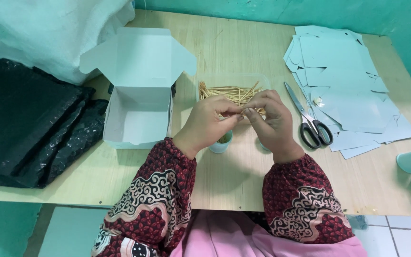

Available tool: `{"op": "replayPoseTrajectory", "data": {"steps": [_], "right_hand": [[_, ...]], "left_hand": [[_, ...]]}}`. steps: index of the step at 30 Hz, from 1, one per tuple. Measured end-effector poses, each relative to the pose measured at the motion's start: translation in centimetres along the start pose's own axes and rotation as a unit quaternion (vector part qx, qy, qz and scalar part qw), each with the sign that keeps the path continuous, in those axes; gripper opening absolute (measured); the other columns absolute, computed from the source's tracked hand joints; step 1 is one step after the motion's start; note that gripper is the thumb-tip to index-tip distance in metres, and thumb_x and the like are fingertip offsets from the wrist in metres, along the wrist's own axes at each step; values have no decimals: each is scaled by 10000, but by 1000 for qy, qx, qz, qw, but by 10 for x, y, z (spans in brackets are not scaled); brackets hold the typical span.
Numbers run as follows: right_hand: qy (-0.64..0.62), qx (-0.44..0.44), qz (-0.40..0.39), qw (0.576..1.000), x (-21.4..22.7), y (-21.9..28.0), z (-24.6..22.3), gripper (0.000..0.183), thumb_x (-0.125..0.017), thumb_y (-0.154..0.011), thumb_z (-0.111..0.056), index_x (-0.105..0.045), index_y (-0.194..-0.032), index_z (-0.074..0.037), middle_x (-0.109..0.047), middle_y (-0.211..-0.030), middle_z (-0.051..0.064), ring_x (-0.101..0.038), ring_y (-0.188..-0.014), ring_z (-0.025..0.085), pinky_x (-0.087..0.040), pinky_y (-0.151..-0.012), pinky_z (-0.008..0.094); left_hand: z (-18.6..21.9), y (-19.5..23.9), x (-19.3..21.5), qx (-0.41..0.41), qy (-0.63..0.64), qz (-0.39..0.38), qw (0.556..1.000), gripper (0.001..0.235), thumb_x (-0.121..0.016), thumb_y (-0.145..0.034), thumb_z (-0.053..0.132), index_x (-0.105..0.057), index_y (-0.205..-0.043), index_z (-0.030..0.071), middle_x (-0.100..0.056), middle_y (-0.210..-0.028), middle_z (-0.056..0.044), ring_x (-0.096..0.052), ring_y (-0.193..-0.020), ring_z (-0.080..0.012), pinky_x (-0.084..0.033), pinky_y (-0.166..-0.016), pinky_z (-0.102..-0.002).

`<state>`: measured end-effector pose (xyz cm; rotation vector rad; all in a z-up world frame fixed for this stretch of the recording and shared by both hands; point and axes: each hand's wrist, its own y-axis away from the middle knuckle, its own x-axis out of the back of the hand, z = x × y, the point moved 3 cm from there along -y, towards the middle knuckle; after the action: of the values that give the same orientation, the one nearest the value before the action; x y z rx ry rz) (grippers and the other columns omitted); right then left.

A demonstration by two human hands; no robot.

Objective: The person picks up wooden toothpicks from a container and places them into small plastic cups by hand.

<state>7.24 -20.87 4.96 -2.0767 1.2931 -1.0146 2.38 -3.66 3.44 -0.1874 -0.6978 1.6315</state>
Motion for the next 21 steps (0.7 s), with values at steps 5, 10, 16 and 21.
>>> {"op": "replayPoseTrajectory", "data": {"steps": [5,10,16,21], "right_hand": [[-24,-40,-27,999,-6,5,-10,40,-714,-973,-18,-753,-980,-12,-616,-846,79,-545,-869,213,-492,-871,382],[-1,-72,-60,996,-21,8,-15,54,-757,-914,3,-775,-954,-28,-628,-819,85,-551,-844,221,-498,-857,384],[22,-54,-79,995,-31,9,-14,51,-773,-909,-24,-783,-948,-56,-614,-791,56,-559,-803,205,-485,-810,361],[71,-21,-89,993,-34,11,-16,70,-794,-900,-37,-773,-959,-67,-607,-801,61,-536,-780,228,-480,-782,378]], "left_hand": [[20,8,13,16,-11,-43,999,131,-742,-835,122,-790,-955,143,-717,-816,-47,-688,-762,-181,-566,-714,-316],[14,22,29,17,-37,-84,996,121,-677,-885,103,-780,-949,107,-704,-808,-78,-690,-770,-239,-555,-721,-357],[2,29,35,-16,-93,-131,987,236,-556,-857,4,-769,-933,68,-684,-878,-111,-678,-832,-340,-544,-783,-417],[4,31,39,-40,-139,-139,980,247,-534,-851,-13,-758,-935,49,-629,-907,-97,-647,-873,-334,-541,-811,-420]]}}
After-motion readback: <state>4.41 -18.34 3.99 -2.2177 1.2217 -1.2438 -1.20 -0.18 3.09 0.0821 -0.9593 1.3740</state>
